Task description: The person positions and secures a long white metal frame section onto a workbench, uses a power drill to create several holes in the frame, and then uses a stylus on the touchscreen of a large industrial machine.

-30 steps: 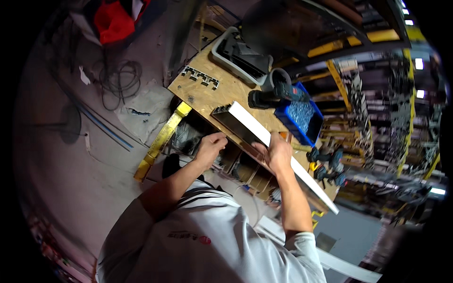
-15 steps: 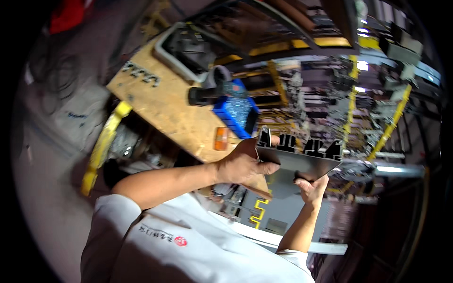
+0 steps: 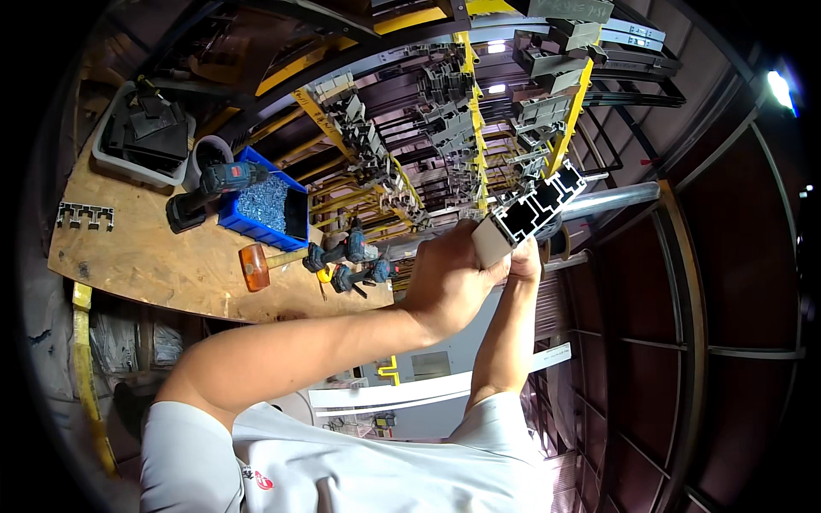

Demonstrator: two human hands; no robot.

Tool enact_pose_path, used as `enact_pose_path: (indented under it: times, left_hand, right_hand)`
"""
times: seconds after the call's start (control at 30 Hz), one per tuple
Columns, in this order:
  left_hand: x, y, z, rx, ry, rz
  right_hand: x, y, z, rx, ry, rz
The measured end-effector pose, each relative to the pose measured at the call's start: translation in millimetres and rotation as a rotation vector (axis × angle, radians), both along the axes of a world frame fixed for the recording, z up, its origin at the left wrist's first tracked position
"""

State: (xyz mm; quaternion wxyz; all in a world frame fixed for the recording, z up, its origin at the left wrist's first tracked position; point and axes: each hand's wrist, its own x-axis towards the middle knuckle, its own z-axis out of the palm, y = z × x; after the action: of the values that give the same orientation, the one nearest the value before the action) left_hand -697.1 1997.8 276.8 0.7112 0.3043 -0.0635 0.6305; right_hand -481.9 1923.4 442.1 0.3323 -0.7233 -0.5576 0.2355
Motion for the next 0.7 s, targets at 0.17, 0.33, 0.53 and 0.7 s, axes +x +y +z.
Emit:
enact_pose_path:
  times: [0.17,0.33,0.53,0.7]
  left_hand:
    - [6,14,9,-0.053,0.029,-0.043]
    - [18,29,10,-0.079,0.163,0.015]
    - [34,33,12,-0.158,0.215,0.085]
    - [30,38,8,-0.183,0.223,0.184]
  right_hand:
    - [24,14,8,-0.037,0.095,-0.040]
    - [36,42,-3,-0.035,0.116,-0.026]
    - [36,60,-5,-0.044,0.110,0.004]
    - [51,78,-16,-0.090,0.088,0.142]
